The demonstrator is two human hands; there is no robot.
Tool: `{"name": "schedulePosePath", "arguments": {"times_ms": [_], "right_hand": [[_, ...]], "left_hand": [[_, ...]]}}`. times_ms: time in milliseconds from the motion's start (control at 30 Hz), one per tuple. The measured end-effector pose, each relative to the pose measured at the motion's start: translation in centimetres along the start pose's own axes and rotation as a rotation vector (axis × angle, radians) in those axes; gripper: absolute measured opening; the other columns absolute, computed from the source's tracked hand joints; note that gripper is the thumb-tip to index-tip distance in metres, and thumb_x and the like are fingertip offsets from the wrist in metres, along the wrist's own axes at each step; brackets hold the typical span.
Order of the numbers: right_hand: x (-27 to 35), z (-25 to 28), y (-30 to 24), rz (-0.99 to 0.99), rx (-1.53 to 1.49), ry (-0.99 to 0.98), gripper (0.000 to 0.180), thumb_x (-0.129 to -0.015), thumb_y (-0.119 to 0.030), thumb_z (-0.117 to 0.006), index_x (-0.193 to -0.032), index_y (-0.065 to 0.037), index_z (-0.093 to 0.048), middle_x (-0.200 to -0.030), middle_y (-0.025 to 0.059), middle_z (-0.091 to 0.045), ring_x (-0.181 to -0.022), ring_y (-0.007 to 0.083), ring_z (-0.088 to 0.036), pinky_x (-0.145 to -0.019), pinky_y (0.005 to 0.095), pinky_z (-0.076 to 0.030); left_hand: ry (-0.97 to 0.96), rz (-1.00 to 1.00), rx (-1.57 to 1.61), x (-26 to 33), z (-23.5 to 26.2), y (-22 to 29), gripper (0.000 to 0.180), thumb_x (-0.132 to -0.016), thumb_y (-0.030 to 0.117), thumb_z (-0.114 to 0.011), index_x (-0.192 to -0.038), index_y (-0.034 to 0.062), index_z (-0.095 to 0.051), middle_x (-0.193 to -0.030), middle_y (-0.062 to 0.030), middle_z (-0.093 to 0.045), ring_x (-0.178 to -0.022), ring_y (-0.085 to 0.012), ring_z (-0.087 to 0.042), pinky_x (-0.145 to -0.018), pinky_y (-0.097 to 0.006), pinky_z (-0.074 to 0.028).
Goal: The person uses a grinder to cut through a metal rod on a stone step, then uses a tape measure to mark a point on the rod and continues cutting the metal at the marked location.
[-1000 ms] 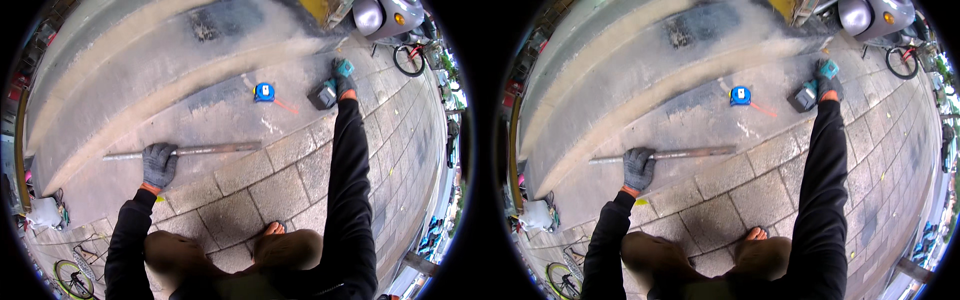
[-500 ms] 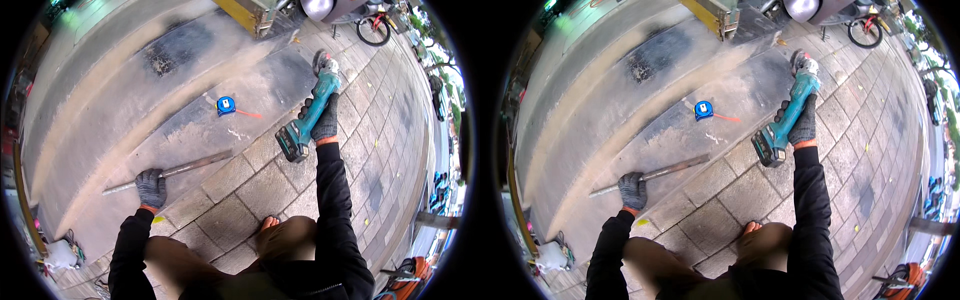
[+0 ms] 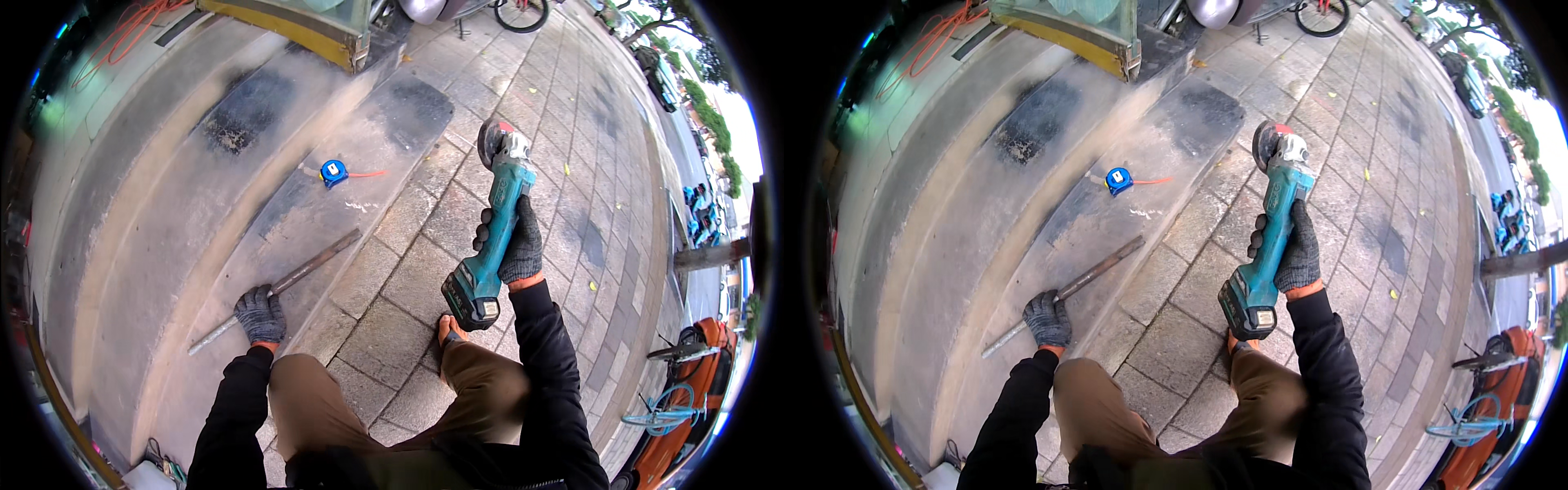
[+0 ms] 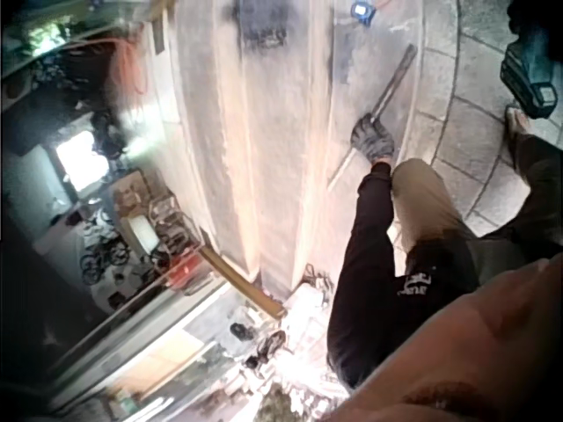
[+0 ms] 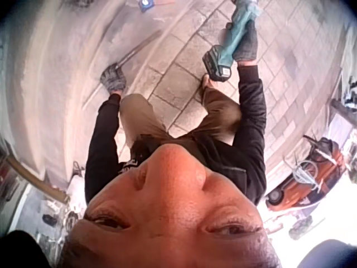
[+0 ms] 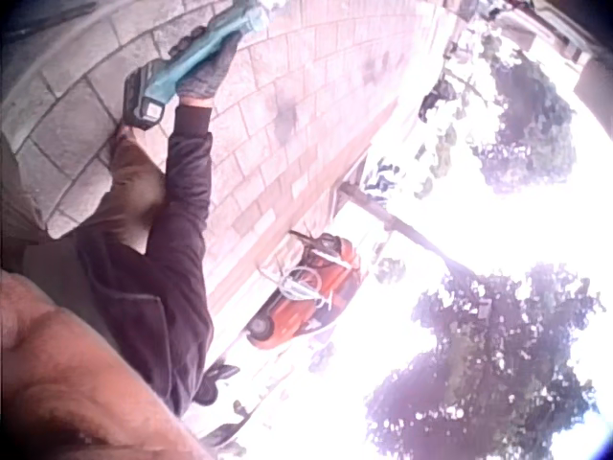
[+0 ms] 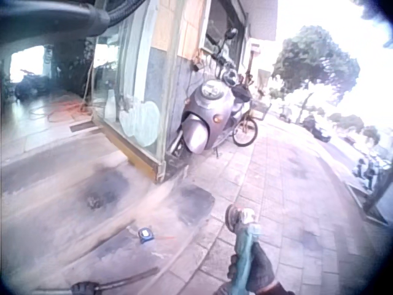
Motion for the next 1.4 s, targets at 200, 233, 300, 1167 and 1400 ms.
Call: {"name": "schedulePosePath", "arguments": {"times_ms": [200, 233, 300, 1167, 1400], "right_hand": [[8.4, -5.0, -3.4, 0.167, 0.066, 0.132, 0.057, -0.106, -0.062, -0.066, -0.126, -0.008, -0.068, -0.102, 0.0117, -0.074, -0.082, 0.0283, -0.072, -0.074, 0.0466, -0.061], [8.7, -5.2, -2.7, 0.167, 0.094, 0.187, 0.057, -0.105, -0.062, -0.066, -0.124, -0.008, -0.068, -0.101, 0.0117, -0.074, -0.081, 0.0279, -0.072, -0.073, 0.0457, -0.061], [9.7, -6.0, -2.6, 0.201, 0.178, 0.291, 0.054, -0.104, -0.062, -0.069, -0.116, -0.009, -0.07, -0.094, 0.0103, -0.073, -0.077, 0.0257, -0.071, -0.069, 0.0421, -0.06], [4.7, -0.3, 6.5, -0.163, 0.412, 0.236, 0.027, -0.097, -0.022, -0.078, -0.116, -0.007, -0.067, -0.09, 0.0082, -0.068, -0.071, 0.0245, -0.068, -0.064, 0.0421, -0.06], [3.4, -4.3, 9.3, -0.149, 0.344, 0.078, 0.03, -0.095, -0.018, -0.079, -0.119, -0.004, -0.065, -0.093, 0.0098, -0.07, -0.075, 0.0258, -0.07, -0.069, 0.0456, -0.062]], "left_hand": [[-0.091, 0.099, 0.065, -0.3, -0.5, 0.7, 0.032, -0.103, 0.032, -0.066, -0.13, 0.0168, -0.071, -0.129, -0.0156, -0.068, -0.122, -0.0431, -0.059, -0.107, -0.059, -0.042], [-0.083, 0.104, 0.044, 0.2, 0.2, -0.4, 0.032, -0.103, 0.033, -0.066, -0.13, 0.0181, -0.072, -0.129, -0.0145, -0.069, -0.121, -0.0424, -0.059, -0.107, -0.058, -0.042], [-0.063, 0.082, 0.045, -0.2, -0.4, -0.8, 0.031, -0.103, 0.034, -0.066, -0.13, 0.0194, -0.073, -0.129, -0.0122, -0.07, -0.12, -0.0407, -0.06, -0.105, -0.058, -0.043], [-0.652, 0.22, 1.34, -1.4, 4.9, 18.8, 0.064, -0.102, 0.02, -0.081, -0.158, 0.0055, -0.053, -0.145, -0.0123, -0.065, -0.122, -0.024, -0.069, -0.106, -0.038, -0.057], [-1.129, 0.188, 1.85, 0.6, 6.8, 28.9, 0.063, -0.101, 0.026, -0.083, -0.152, 0.0022, -0.055, -0.127, -0.0105, -0.073, -0.116, -0.0195, -0.069, -0.103, -0.036, -0.057]]}}
Point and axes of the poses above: each hand's wrist, its own x-axis away from the middle knuckle, its own z-axis out of the back of the hand, y = z × x, the point moved 4 cm from there along -x, towards the middle knuckle
